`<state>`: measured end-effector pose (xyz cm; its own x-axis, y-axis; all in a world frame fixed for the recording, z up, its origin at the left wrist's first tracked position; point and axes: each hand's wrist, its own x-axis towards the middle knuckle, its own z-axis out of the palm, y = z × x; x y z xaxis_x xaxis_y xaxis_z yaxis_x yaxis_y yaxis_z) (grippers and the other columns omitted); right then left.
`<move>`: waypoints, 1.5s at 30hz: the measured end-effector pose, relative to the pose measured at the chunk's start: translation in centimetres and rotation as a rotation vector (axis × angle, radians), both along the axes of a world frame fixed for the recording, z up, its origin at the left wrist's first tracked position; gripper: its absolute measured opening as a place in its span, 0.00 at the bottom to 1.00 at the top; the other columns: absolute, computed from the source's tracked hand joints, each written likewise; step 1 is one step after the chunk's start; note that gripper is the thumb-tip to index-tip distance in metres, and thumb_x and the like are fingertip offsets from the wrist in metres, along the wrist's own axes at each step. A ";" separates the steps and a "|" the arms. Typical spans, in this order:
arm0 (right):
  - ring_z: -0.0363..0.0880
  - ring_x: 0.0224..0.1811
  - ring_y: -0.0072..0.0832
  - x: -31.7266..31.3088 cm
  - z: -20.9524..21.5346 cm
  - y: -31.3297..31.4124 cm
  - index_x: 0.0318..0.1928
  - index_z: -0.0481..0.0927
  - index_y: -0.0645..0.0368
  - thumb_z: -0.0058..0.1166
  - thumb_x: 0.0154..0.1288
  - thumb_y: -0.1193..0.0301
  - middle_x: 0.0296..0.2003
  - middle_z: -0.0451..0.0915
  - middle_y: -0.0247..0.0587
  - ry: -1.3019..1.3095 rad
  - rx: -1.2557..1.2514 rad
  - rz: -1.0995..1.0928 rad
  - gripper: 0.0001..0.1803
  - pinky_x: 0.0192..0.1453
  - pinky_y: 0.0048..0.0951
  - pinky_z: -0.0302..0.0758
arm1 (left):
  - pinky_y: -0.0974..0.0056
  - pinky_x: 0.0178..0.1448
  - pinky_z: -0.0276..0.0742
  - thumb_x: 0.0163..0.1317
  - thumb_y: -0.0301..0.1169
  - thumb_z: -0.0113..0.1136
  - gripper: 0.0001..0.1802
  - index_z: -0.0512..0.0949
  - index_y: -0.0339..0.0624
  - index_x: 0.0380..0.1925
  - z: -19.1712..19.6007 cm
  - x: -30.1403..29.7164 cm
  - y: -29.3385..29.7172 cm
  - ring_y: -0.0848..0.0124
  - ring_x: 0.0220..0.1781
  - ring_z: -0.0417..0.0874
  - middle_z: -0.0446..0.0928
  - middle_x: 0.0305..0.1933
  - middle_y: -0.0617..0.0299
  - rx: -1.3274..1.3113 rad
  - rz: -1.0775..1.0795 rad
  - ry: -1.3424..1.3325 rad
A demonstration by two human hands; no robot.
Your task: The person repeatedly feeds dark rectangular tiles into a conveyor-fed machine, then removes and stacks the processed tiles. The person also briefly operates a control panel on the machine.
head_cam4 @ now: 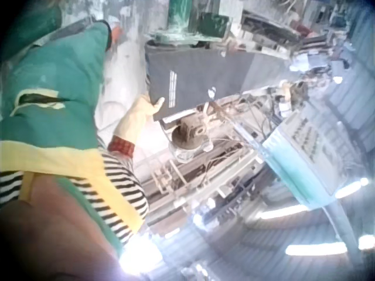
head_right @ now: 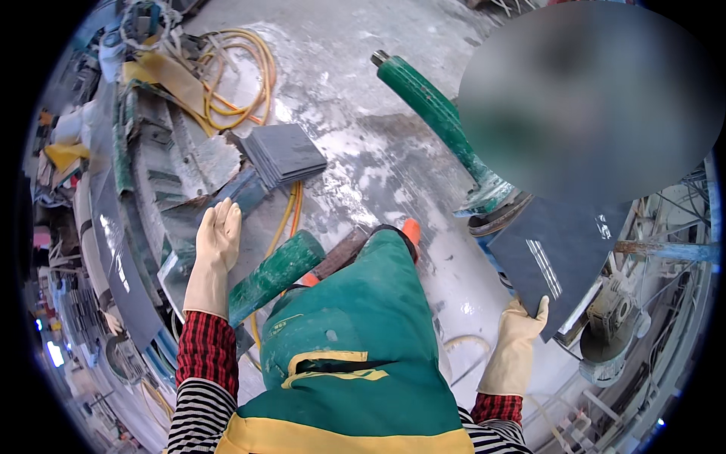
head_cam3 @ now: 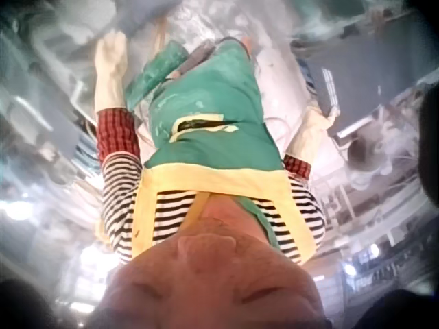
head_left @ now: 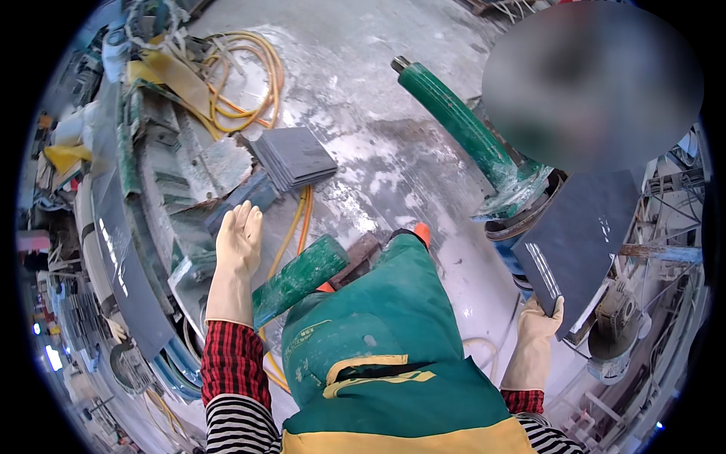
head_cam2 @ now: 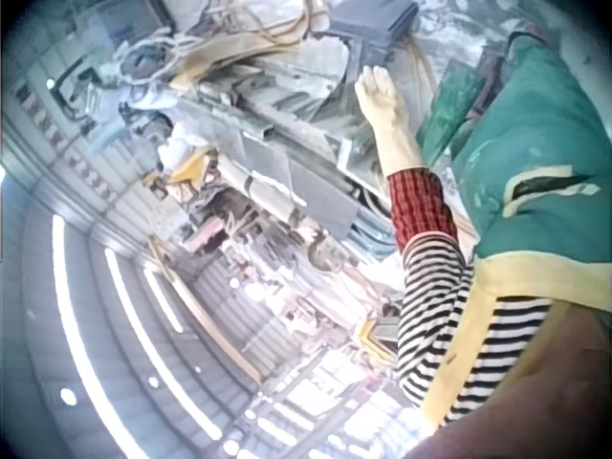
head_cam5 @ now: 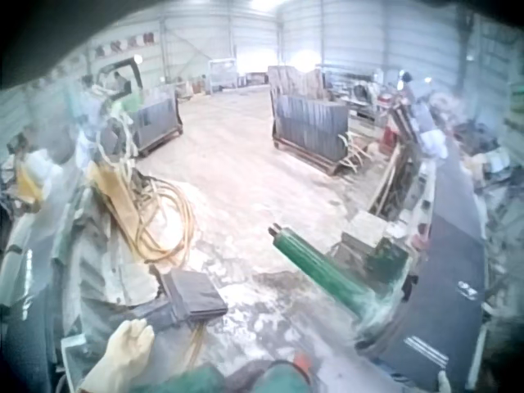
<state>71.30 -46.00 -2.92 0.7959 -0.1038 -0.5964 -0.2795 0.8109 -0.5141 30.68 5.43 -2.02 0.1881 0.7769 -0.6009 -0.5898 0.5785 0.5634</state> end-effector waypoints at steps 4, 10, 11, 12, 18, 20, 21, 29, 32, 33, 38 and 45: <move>0.81 0.54 0.39 -0.2 1.4 0.9 0.50 0.80 0.64 0.61 0.61 0.72 0.52 0.83 0.44 0.107 0.007 -0.105 0.17 0.60 0.41 0.79 | 0.51 0.68 0.78 0.77 0.37 0.46 0.26 0.61 0.35 0.68 -3.0 2.1 0.8 0.50 0.68 0.72 0.68 0.69 0.48 -0.136 0.009 0.099; 0.83 0.53 0.39 -0.4 3.3 1.8 0.50 0.81 0.62 0.59 0.63 0.68 0.51 0.84 0.42 0.313 0.038 -0.143 0.17 0.57 0.42 0.82 | 0.52 0.66 0.80 0.77 0.39 0.47 0.26 0.62 0.35 0.67 -2.6 6.1 1.1 0.52 0.68 0.73 0.69 0.69 0.49 -0.238 -0.132 0.346; 0.83 0.53 0.39 -0.5 3.4 1.8 0.50 0.81 0.61 0.59 0.63 0.68 0.51 0.84 0.42 0.315 0.037 -0.113 0.17 0.57 0.42 0.83 | 0.53 0.65 0.80 0.77 0.39 0.47 0.26 0.61 0.36 0.68 -2.0 7.6 1.3 0.53 0.68 0.73 0.69 0.69 0.49 -0.233 -0.173 0.389; 0.84 0.53 0.39 -0.7 3.4 1.7 0.50 0.81 0.61 0.58 0.64 0.67 0.51 0.84 0.42 0.318 0.035 -0.083 0.17 0.56 0.42 0.83 | 0.54 0.65 0.80 0.77 0.40 0.47 0.27 0.61 0.36 0.68 -1.2 9.1 1.5 0.53 0.68 0.73 0.68 0.70 0.50 -0.229 -0.214 0.433; 0.84 0.52 0.38 -0.6 5.4 2.0 0.52 0.79 0.59 0.56 0.67 0.65 0.53 0.83 0.41 0.442 0.218 -0.053 0.17 0.54 0.42 0.84 | 0.57 0.70 0.76 0.76 0.41 0.48 0.31 0.56 0.35 0.71 0.3 19.8 3.9 0.55 0.71 0.69 0.64 0.73 0.49 -0.161 -0.424 0.471; 0.83 0.53 0.38 -0.5 5.6 2.4 0.52 0.79 0.59 0.56 0.67 0.66 0.53 0.83 0.41 0.456 0.193 -0.077 0.16 0.55 0.42 0.84 | 0.57 0.71 0.74 0.76 0.41 0.47 0.30 0.57 0.35 0.70 1.2 24.1 3.8 0.55 0.71 0.69 0.63 0.73 0.49 -0.109 -0.554 0.457; 0.83 0.54 0.37 -0.2 5.7 2.3 0.53 0.78 0.59 0.56 0.67 0.67 0.53 0.83 0.41 0.455 0.178 -0.085 0.16 0.55 0.42 0.84 | 0.57 0.72 0.73 0.76 0.41 0.47 0.30 0.57 0.35 0.70 1.5 26.1 3.8 0.55 0.71 0.69 0.63 0.73 0.49 -0.083 -0.616 0.441; 0.82 0.55 0.39 1.1 6.8 4.0 0.52 0.77 0.53 0.59 0.62 0.71 0.53 0.82 0.40 0.469 0.109 -0.184 0.17 0.56 0.43 0.84 | 0.55 0.73 0.68 0.73 0.43 0.53 0.31 0.62 0.37 0.69 1.4 34.4 5.5 0.55 0.72 0.68 0.63 0.73 0.49 0.010 -0.844 0.334; 0.85 0.49 0.37 1.1 7.2 4.6 0.50 0.78 0.53 0.56 0.64 0.67 0.50 0.84 0.39 0.431 0.073 -0.164 0.14 0.49 0.39 0.85 | 0.55 0.72 0.69 0.73 0.43 0.54 0.31 0.62 0.38 0.69 2.0 36.5 6.8 0.55 0.71 0.69 0.63 0.73 0.48 0.047 -0.908 0.343; 0.86 0.47 0.37 1.2 7.7 5.1 0.49 0.79 0.53 0.56 0.65 0.66 0.48 0.85 0.39 0.415 0.058 -0.159 0.14 0.47 0.38 0.86 | 0.54 0.72 0.69 0.73 0.43 0.54 0.31 0.63 0.38 0.69 2.3 37.6 7.4 0.55 0.71 0.69 0.63 0.73 0.48 0.057 -0.930 0.352; 0.79 0.59 0.34 1.8 9.5 8.3 0.56 0.75 0.57 0.52 0.71 0.57 0.54 0.82 0.36 0.305 -0.041 -0.198 0.21 0.65 0.35 0.75 | 0.57 0.64 0.77 0.73 0.43 0.56 0.30 0.65 0.39 0.68 4.1 45.3 11.4 0.59 0.66 0.75 0.69 0.69 0.50 0.263 -1.085 0.333; 0.54 0.78 0.34 -1.7 6.5 13.0 0.75 0.55 0.58 0.46 0.73 0.48 0.76 0.55 0.41 0.253 -0.090 -0.413 0.39 0.80 0.35 0.54 | 0.62 0.61 0.79 0.73 0.40 0.55 0.27 0.67 0.39 0.65 11.1 58.5 14.4 0.64 0.60 0.79 0.75 0.62 0.54 0.601 -1.343 0.288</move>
